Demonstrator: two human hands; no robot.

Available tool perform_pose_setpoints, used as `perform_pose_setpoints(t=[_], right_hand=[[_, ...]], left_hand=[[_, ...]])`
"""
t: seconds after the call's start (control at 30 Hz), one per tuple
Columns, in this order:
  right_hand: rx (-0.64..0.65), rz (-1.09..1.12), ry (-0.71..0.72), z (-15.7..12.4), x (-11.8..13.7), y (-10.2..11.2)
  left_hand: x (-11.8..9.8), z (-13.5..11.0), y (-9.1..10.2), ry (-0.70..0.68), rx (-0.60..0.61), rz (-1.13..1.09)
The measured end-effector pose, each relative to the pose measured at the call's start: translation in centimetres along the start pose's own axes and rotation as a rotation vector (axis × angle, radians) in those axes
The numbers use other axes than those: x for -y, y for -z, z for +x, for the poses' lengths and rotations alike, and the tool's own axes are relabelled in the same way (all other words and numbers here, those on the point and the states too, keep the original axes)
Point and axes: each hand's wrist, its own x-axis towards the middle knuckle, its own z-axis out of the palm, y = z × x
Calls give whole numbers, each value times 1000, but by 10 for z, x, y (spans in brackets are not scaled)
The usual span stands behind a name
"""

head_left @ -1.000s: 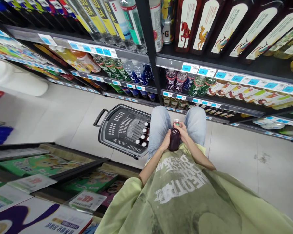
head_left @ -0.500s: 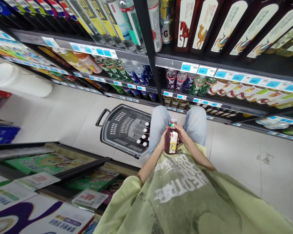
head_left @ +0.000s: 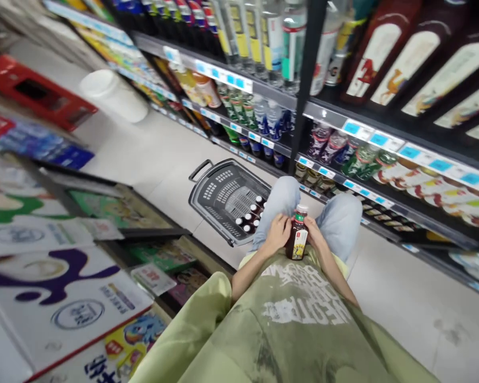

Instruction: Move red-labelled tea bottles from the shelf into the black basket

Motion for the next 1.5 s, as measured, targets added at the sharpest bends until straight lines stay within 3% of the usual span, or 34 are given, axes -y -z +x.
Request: perform_pose_setpoints(t=[0.07,0.2,0.4,0.6,0.7,0.77,0.93,1.03,1.1,1.17,1.27,1.37,1.5], right_hand=[[19,-81,-1,0,-4,-2],[137,-318,-15,1,-3,-13],[420,-736,25,-5,17,-31],[501,-901,85,-9,30,-58],[537,-893,159,-2,53,-70],[437,-927,255,10,79,-76],[-88,-1071,751,63,175,-86],[-287,-1381,1063,99,239,-94],[-370,-1610,1166,120,276,-100],[-420,-1793,1151,139,302,-104],[-427,-2020,968,159,323,-110],[-549,-2153,781,168,328,-114],[-690,-2180,714,172,330,-118]], left_hand=[[-16,-2,14,-107,-66,44],[-38,4,34,-201,-29,89],[-41,19,54,-141,-36,191],[-49,9,75,-83,-82,384],[-58,-1,87,-75,-126,457],[-66,-8,99,-76,-184,479],[-83,-15,144,-74,-466,553],[-83,-6,172,-48,-592,679],[-75,5,187,-9,-602,803],[-60,19,201,34,-565,917],[-27,43,222,103,-502,1008],[13,61,243,204,-468,1022],[66,75,261,367,-408,1013]])
